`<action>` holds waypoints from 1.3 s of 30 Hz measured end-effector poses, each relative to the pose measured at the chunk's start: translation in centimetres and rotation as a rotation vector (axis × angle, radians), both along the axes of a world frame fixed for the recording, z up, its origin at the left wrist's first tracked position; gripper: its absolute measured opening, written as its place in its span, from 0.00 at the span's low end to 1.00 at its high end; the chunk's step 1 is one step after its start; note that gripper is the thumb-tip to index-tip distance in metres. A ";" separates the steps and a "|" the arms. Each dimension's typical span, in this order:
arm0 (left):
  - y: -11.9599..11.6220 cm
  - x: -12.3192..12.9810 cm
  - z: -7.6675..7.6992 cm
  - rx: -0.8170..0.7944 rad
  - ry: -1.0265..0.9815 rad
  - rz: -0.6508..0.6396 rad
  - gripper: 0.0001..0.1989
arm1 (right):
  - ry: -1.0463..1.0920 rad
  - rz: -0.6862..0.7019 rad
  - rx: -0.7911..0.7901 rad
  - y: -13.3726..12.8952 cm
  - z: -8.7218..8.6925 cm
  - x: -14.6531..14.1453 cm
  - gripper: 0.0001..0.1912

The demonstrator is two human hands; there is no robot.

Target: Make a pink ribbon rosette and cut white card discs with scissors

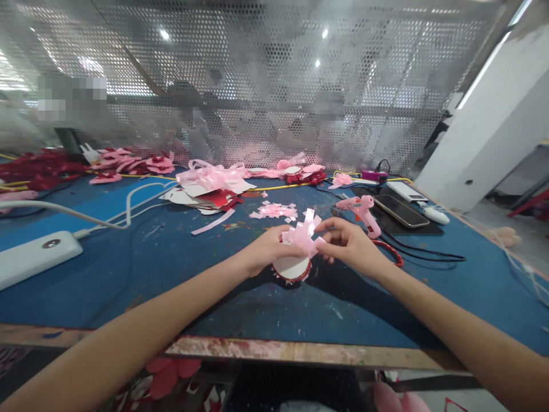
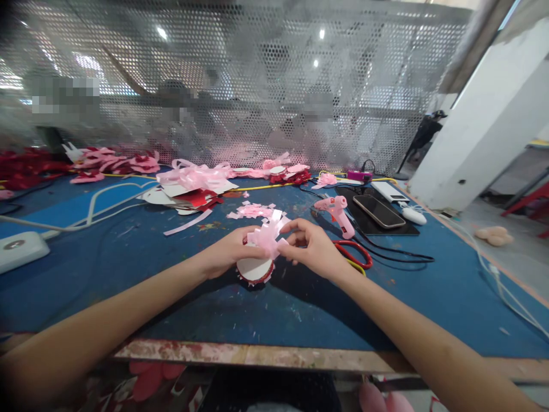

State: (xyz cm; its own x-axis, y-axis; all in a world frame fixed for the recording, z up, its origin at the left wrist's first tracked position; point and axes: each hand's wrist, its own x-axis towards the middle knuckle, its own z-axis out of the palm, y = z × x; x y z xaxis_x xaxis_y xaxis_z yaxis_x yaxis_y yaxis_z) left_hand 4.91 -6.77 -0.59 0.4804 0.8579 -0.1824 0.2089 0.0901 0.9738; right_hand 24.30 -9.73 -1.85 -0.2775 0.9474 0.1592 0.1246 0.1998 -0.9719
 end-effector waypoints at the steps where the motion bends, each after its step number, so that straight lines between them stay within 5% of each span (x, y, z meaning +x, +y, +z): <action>1: 0.0 0.0 0.0 0.004 -0.001 -0.003 0.21 | 0.003 -0.006 -0.009 0.0 0.0 -0.1 0.14; 19: -0.5 0.4 0.4 -0.004 -0.018 0.070 0.13 | 0.079 -0.082 -0.244 -1.2 -0.5 -2.1 0.09; 31: -0.9 0.8 0.3 0.023 -0.109 0.077 0.15 | 0.126 -0.144 -0.190 -1.3 -0.5 -2.8 0.15; 39: -1.2 0.9 0.2 0.207 -0.212 0.101 0.14 | 0.244 -0.088 -0.201 -1.2 -1.1 -2.7 0.17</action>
State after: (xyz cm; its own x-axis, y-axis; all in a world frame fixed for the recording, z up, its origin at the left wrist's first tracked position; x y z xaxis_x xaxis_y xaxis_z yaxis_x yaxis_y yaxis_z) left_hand 5.78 -7.93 -0.43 0.3999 0.9115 0.0964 -0.0005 -0.1050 0.9945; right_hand 21.64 -10.90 -2.97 -0.1699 0.9853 0.0181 -0.1081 -0.0004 -0.9941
